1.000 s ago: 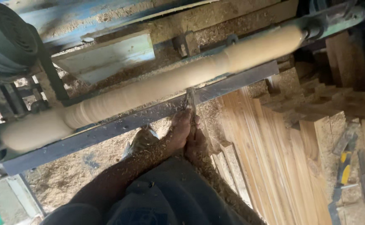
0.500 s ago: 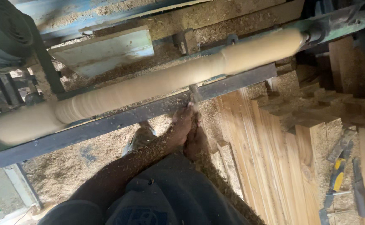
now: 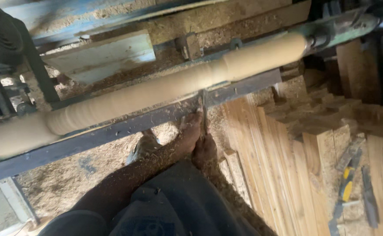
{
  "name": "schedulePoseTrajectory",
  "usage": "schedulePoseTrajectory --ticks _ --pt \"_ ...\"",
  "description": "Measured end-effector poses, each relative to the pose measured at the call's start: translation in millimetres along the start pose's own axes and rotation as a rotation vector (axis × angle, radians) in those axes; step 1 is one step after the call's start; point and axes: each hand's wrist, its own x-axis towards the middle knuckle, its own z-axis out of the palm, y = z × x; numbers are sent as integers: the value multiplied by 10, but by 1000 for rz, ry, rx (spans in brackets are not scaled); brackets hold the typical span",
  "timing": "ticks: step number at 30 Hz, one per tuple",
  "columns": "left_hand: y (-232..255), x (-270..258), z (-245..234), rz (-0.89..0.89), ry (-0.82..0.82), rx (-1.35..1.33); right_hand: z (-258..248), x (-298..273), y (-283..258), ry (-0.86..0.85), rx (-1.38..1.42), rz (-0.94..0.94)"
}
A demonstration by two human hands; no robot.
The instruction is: The person shapes a piece of wood on a lathe using a wood-turning chisel and periodically sharpens the tool against a grinding wheel, creating wood shavings and sparks.
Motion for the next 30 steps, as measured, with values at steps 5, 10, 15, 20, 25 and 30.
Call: schedulePoseTrajectory --ticks 5,10,15,20,25,30 --pt "-19 34 10 -102 108 191 35 -78 119 -38 67 116" --pt "177 -9 160 88 57 32 -328 186 -219 -257 102 279" --pt "243 -119 231 59 -26 -24 -508 267 -386 -332 130 362" --pt "326 -161 337 99 -21 11 -512 363 -326 -394 205 448" --pt "526 -276 512 -70 95 -87 -617 522 -360 -467 331 617" --pt "428 -279 544 72 -90 -326 -1355 793 -978 -583 96 513"
